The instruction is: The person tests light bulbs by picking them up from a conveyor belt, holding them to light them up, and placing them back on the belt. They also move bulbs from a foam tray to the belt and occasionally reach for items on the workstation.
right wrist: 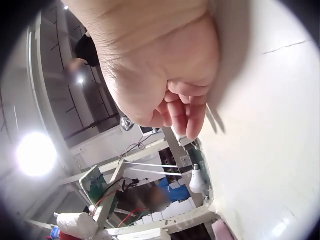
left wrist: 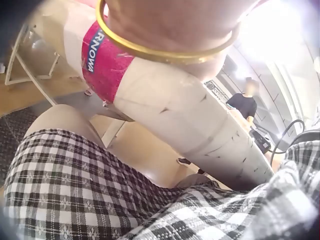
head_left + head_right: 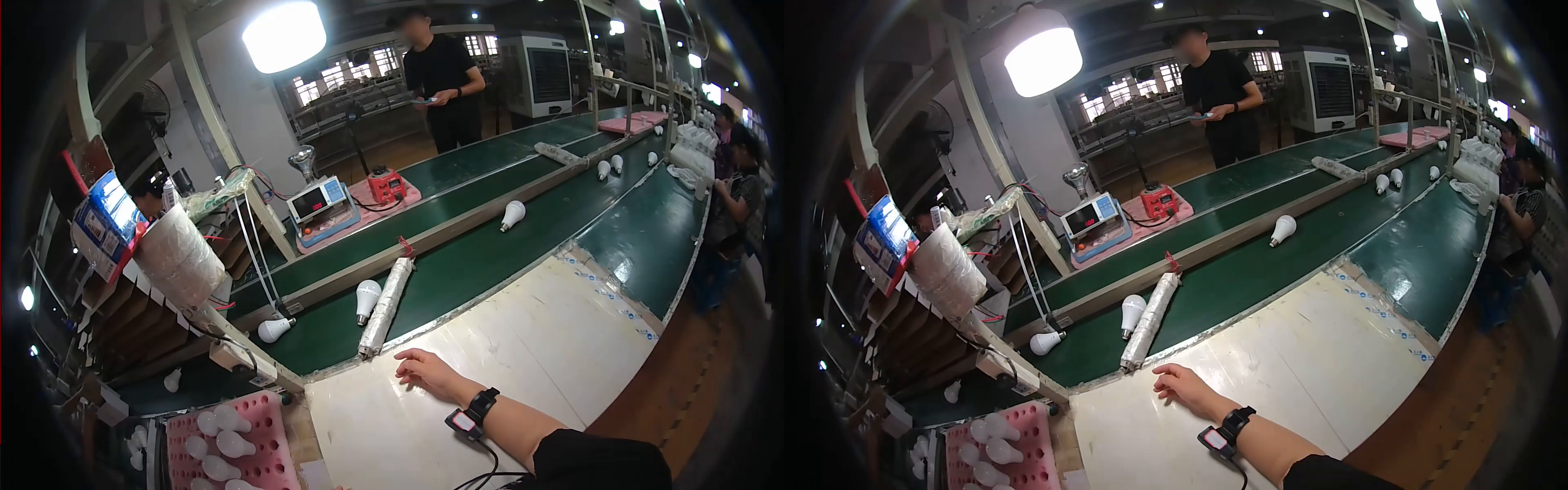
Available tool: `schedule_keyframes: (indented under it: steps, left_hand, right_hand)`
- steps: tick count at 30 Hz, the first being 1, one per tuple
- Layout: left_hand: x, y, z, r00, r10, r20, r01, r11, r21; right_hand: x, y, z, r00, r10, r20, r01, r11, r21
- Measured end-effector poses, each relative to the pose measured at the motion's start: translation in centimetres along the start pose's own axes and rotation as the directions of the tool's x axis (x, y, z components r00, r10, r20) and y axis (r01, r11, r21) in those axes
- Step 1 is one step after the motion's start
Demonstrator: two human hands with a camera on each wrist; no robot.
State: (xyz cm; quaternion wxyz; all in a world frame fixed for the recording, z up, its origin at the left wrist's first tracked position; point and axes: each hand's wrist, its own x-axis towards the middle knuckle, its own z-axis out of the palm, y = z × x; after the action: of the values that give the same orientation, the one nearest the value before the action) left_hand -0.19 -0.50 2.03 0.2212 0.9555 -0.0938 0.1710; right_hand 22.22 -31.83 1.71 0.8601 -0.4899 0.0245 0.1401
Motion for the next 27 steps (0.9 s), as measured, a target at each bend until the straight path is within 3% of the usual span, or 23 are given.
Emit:
schedule_keyframes:
  steps: [9,11,12,14,15,17,18,19,21,27]
  left_hand:
    - [-0.8,-0.6,0.4,0.997,0.044,-0.067,-0.043,0.999,0.017]
    - [-1.1,-0.5,0.3,0.995,0.028,-0.101,-0.030,0.999,-0.017]
    - [-1.2,-0.4,0.3,0.991,0.018,-0.133,-0.024,0.999,-0.046]
    - [-1.2,-0.5,0.3,0.988,0.022,-0.155,-0.031,0.998,-0.056]
    - [-1.2,-0.5,0.2,0.983,0.030,-0.182,-0.042,0.997,-0.061]
    - [-0.8,0.0,0.0,0.982,0.032,-0.185,-0.047,0.996,-0.077]
    - [-1.0,0.0,-0.4,0.982,0.044,-0.185,-0.061,0.994,-0.089]
    - [-1.5,-0.1,-0.9,0.982,0.018,-0.190,-0.032,0.997,-0.074]
    - [-1.0,0.3,-1.0,0.980,0.056,-0.193,-0.072,0.994,-0.078]
    - [-1.3,-0.3,-0.2,0.987,0.044,-0.155,-0.059,0.994,-0.091]
  right_hand:
    - [-1.3,0.9,0.1,1.000,-0.025,-0.003,0.024,0.994,-0.107]
    - [-1.8,1.6,0.3,0.999,-0.026,0.020,0.030,0.952,-0.305]
    - [-2.3,2.0,0.4,1.000,-0.019,0.022,0.025,0.951,-0.309]
    - [-3.7,2.8,0.2,0.990,-0.120,0.076,0.142,0.824,-0.549]
    - [-4.5,3.3,0.2,0.991,-0.108,0.082,0.135,0.822,-0.553]
    - [-6.2,4.1,0.3,0.960,-0.257,0.107,0.261,0.697,-0.668]
    - [-6.9,4.1,0.4,0.962,-0.253,0.103,0.249,0.654,-0.715]
    - [-7.2,4.5,0.4,0.964,-0.254,0.084,0.245,0.710,-0.661]
    - [-7.2,4.7,0.3,0.963,-0.257,0.083,0.246,0.710,-0.660]
    - [-7.5,4.2,0.7,0.943,-0.314,0.111,0.294,0.628,-0.720]
